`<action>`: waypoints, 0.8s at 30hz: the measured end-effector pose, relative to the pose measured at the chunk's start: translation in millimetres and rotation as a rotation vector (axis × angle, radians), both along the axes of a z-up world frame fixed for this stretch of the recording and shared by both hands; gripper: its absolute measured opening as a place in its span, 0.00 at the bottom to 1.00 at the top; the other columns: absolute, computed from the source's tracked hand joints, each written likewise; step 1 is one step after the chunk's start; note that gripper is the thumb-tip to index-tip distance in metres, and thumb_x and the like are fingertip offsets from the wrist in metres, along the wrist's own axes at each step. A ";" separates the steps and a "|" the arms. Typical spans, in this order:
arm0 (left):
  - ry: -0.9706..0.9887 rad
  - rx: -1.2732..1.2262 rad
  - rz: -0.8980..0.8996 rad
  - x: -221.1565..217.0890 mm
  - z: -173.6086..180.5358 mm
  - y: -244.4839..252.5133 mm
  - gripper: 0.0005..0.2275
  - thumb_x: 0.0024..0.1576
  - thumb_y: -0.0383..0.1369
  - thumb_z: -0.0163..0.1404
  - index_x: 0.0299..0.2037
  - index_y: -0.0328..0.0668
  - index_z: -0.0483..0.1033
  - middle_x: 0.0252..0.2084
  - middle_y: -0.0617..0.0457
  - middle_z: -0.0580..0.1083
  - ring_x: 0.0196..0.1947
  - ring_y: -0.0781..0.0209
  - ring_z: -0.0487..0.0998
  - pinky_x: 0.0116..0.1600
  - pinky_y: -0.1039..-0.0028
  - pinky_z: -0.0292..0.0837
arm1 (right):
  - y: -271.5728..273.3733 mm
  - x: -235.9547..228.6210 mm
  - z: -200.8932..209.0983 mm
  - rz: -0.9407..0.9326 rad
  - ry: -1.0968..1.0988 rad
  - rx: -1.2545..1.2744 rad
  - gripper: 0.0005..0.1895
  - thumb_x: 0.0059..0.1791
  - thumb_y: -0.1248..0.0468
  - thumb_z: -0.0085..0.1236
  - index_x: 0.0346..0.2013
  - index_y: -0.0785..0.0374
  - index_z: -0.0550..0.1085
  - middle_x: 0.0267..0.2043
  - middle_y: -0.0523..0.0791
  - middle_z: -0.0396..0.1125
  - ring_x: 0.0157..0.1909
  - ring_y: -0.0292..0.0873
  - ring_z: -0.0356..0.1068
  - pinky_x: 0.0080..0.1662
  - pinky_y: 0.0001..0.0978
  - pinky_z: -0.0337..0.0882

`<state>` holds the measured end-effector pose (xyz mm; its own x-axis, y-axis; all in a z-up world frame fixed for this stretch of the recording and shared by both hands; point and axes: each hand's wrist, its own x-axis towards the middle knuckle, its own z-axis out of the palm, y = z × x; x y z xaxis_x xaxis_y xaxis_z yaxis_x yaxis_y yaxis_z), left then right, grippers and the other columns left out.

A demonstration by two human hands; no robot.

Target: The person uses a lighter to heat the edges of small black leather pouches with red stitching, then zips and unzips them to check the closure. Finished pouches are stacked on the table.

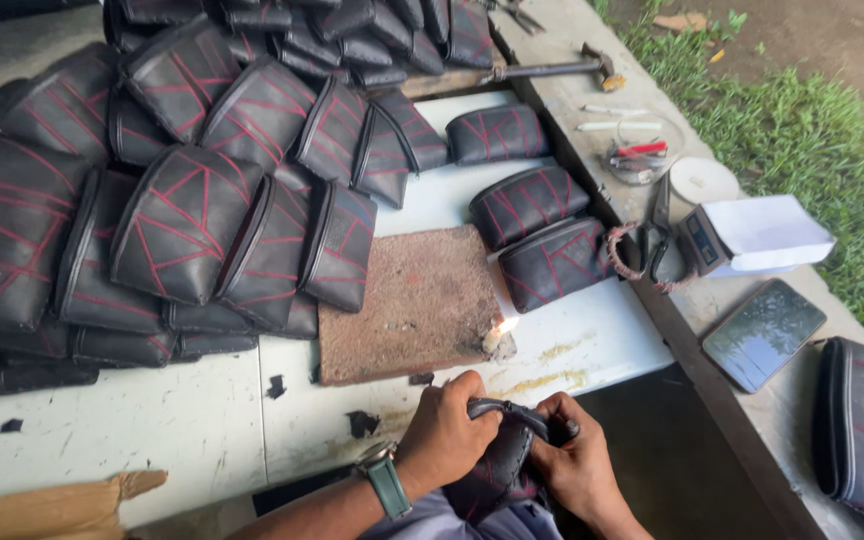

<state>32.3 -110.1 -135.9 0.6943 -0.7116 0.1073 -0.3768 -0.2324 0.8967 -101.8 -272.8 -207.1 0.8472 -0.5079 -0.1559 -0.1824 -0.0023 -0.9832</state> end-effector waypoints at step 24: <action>-0.259 -0.413 -0.196 -9.4 12.6 -5.5 0.09 0.59 0.23 0.54 0.46 0.37 0.67 0.24 0.51 0.70 0.22 0.55 0.75 0.28 0.65 0.67 | -4.7 -17.0 37.0 -0.265 -0.266 -0.297 0.13 0.45 0.74 0.63 0.34 0.63 0.65 0.35 0.41 0.67 0.36 0.30 0.64 0.39 0.22 0.66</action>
